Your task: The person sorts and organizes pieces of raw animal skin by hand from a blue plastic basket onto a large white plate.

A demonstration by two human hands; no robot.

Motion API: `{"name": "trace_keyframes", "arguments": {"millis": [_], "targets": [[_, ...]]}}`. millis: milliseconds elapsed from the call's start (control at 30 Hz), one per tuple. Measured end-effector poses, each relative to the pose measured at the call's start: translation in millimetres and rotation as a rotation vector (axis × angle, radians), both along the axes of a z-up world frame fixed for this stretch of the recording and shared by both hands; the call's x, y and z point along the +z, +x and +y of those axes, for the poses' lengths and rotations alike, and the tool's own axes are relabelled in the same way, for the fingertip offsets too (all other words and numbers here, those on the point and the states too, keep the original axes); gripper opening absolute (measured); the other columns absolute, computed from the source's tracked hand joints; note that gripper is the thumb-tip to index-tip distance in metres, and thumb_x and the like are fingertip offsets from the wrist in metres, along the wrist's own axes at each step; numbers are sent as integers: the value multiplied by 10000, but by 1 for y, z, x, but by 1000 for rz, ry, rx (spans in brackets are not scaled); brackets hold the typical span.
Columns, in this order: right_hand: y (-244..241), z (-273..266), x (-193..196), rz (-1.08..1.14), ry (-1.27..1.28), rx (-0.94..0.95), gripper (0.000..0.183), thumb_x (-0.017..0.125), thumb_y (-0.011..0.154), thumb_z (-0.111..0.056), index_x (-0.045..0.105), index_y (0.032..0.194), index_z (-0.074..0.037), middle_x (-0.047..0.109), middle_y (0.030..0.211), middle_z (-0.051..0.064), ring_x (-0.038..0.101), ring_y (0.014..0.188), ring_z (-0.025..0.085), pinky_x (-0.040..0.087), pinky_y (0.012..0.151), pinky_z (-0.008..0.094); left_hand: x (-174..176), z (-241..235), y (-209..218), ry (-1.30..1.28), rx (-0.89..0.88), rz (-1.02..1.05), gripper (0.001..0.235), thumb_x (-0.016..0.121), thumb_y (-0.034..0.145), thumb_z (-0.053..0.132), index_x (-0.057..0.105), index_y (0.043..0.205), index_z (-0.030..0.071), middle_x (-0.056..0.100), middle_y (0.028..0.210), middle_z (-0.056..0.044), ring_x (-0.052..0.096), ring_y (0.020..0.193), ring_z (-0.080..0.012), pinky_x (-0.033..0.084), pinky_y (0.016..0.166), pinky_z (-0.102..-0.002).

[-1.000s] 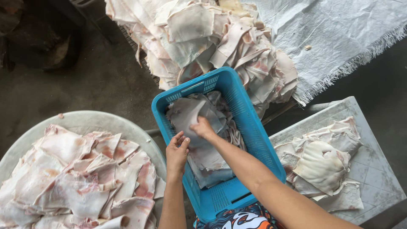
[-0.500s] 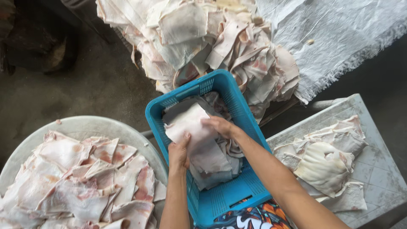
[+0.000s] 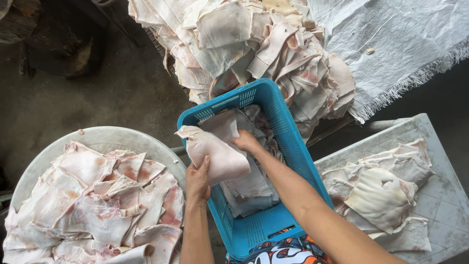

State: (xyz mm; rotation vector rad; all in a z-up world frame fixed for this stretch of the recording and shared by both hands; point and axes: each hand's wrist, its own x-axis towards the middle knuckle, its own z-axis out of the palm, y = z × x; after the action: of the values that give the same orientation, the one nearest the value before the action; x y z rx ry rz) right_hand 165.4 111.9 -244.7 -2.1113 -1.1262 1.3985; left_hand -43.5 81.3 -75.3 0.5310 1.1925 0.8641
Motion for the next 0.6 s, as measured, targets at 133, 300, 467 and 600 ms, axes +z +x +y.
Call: {"name": "trace_keyframes", "arguments": {"millis": [133,300,467,600], "targets": [[13,-22,-7,723,74,-308,428,674,908,-156,633,1310,-16,744,1153,124,695,967,203,569,847,380,17,6,6,-88,22,-161,400,693,900,189,627,1260,27,726,1191,-95,700,1088,-225,589,921,-408],[17,-71,4,1086,98,-543,437,574,949,-120,583,1378,-36,722,1215,111,725,1019,185,596,885,349,-57,7,27,-55,-78,142,403,709,907,146,654,1264,-31,742,1184,-139,701,1043,-252,562,899,-373],[43,-101,19,1326,-148,-708,617,597,848,-367,612,1302,50,736,1180,191,758,1006,294,631,868,421,-184,-17,44,-171,-168,469,467,772,842,156,667,1231,-82,744,1157,-165,718,1001,-271,561,884,-386],[44,-104,42,918,-315,-568,632,621,921,-531,605,1370,-87,720,1246,114,714,1070,205,565,905,383,-211,-38,44,-333,-126,358,512,773,745,137,692,1205,-72,747,1110,-183,730,945,-292,572,870,-422]]}}
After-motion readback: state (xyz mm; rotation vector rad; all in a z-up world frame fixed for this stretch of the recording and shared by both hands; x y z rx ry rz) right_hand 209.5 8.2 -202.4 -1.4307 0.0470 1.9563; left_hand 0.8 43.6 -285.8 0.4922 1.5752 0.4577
